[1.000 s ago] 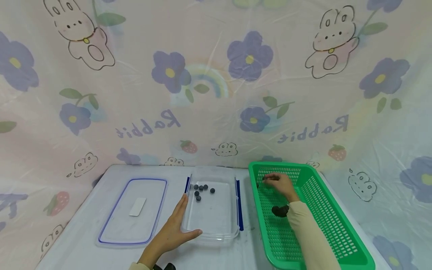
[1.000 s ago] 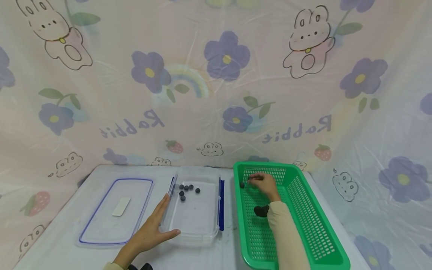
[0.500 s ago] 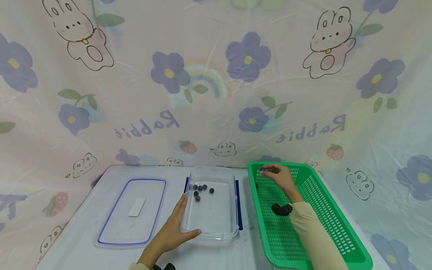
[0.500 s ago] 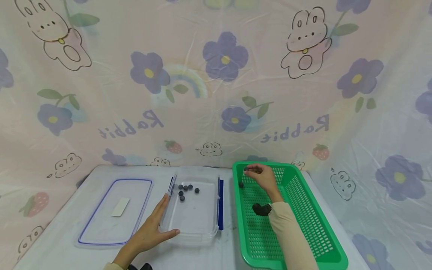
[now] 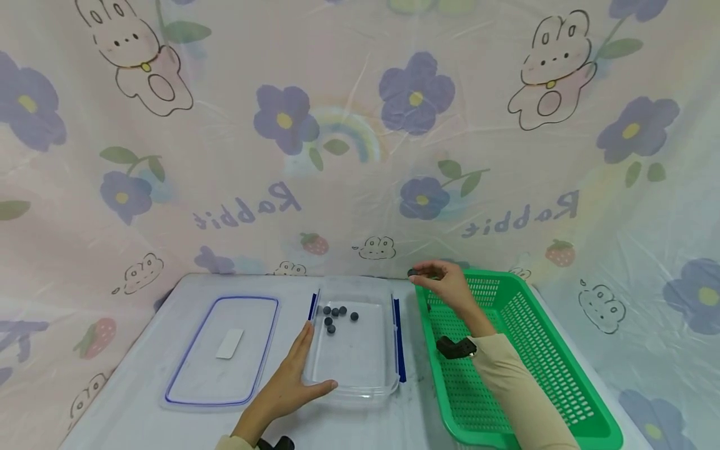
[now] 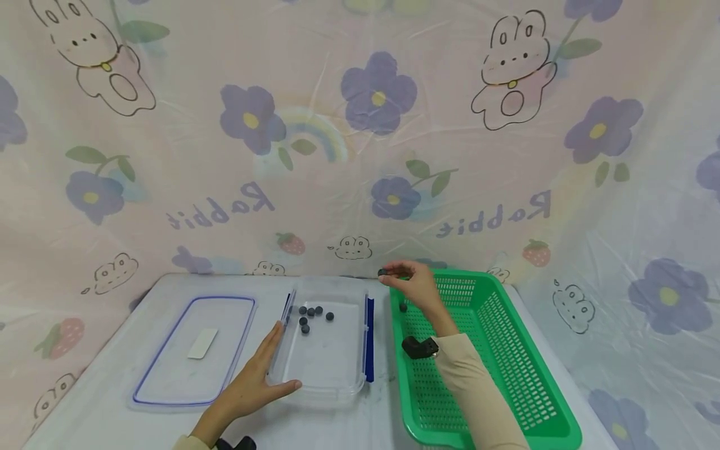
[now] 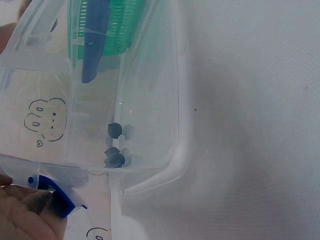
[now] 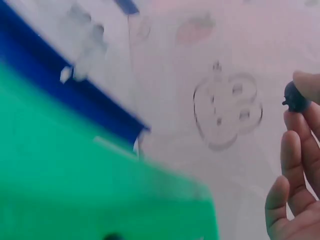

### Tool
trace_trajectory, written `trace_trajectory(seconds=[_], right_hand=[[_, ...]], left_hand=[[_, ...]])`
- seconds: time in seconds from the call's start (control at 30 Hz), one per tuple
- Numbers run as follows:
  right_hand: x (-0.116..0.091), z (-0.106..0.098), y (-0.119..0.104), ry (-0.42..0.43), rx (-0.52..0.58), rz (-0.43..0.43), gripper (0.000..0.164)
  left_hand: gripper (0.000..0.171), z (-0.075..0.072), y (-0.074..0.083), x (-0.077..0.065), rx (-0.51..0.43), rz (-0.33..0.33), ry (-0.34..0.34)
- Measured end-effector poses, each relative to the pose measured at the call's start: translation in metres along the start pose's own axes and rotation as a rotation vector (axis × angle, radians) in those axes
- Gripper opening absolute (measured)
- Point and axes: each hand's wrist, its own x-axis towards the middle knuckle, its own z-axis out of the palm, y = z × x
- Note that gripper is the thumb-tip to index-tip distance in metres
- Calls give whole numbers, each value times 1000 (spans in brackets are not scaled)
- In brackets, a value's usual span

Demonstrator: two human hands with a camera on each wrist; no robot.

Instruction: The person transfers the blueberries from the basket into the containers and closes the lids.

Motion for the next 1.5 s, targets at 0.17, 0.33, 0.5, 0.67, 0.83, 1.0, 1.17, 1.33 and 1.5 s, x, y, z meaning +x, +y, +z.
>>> trace_trajectory(seconds=[0.17, 0.33, 0.5, 0.67, 0.83, 1.0, 1.17, 1.33, 1.5], right_hand=[[3, 17, -32, -42, 0, -29, 27], [15, 33, -31, -78, -15, -63, 28], [27, 54, -27, -114, -8, -58, 30], [38, 77, -21, -116, -19, -27, 29], [47, 97, -14, -168, -14, -27, 22], [51, 116, 0, -234, -28, 7, 19], [51, 130, 15, -270, -76, 82, 20], [51, 140, 27, -290, -82, 163, 21], [53, 147, 35, -342, -137, 171, 20]], left_hand=[[114, 0, 1, 1, -1, 5, 4], [114, 0, 2, 2, 2, 8, 6], [114, -1, 2, 2, 6, 3, 11], [114, -2, 3, 2, 2, 4, 10], [113, -2, 3, 2, -4, -2, 6], [114, -1, 2, 1, -5, -14, 4], [113, 0, 2, 0, -14, -1, -2], [112, 1, 0, 0, -11, 8, -4], [112, 1, -1, -1, -11, 11, 1]])
